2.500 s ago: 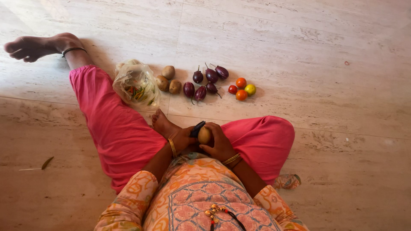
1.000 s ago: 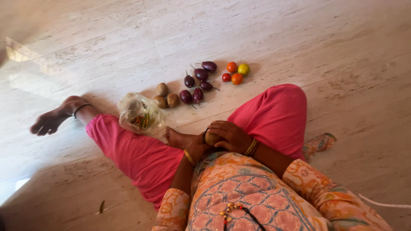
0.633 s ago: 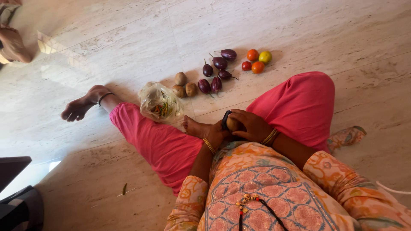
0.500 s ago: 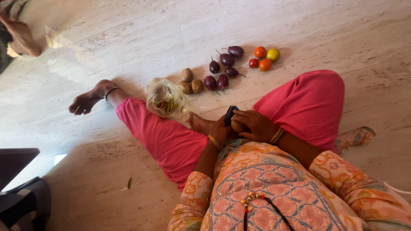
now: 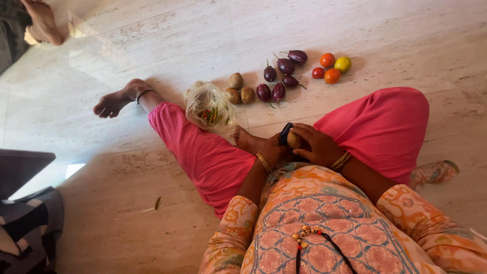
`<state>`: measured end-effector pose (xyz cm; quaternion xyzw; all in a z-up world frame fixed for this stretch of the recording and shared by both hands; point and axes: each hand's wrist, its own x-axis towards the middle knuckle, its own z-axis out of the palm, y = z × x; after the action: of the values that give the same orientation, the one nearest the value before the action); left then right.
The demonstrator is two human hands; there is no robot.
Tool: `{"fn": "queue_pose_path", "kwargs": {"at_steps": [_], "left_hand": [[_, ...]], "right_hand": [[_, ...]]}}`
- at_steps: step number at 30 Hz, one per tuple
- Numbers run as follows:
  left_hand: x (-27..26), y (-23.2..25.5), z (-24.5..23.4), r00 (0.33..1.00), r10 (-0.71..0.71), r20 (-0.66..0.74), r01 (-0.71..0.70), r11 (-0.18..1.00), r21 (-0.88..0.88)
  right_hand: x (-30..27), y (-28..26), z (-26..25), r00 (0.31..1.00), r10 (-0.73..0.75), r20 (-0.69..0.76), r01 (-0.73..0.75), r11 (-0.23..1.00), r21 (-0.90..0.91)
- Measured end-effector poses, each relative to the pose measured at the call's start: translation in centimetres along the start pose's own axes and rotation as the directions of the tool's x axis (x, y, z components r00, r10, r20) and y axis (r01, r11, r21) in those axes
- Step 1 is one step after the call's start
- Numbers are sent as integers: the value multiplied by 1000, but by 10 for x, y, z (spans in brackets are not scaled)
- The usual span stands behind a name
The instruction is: The person sits on the floor and peels a tomato and a potato using a peeler. They handle the vegetables one at a time, rotating them to remove the skin, and place the peeled items back on the floor among other vegetables.
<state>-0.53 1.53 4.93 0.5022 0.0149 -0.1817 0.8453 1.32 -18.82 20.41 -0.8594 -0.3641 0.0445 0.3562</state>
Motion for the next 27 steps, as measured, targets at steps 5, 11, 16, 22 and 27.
{"fn": "queue_pose_path", "kwargs": {"at_steps": [5, 11, 16, 22, 27], "left_hand": [[-5, 7, 2, 1000, 2, -31, 0, 998, 61], [12, -15, -6, 1000, 14, -17, -13, 998, 69], [21, -41, -18, 1000, 9, 14, -10, 998, 60], [24, -44, -21, 999, 26, 42, -28, 998, 59], [20, -39, -20, 999, 10, 40, -13, 998, 65]], "right_hand": [[-1, -7, 3, 992, -107, 72, 80, 949, 304], [-2, -4, 6, 995, 76, 58, -92, 929, 358], [-2, 5, 9, 991, 134, -17, -118, 920, 374], [-2, 24, 18, 957, 204, -206, -172, 971, 164], [1, 31, 21, 971, 166, -174, -160, 986, 49]]}}
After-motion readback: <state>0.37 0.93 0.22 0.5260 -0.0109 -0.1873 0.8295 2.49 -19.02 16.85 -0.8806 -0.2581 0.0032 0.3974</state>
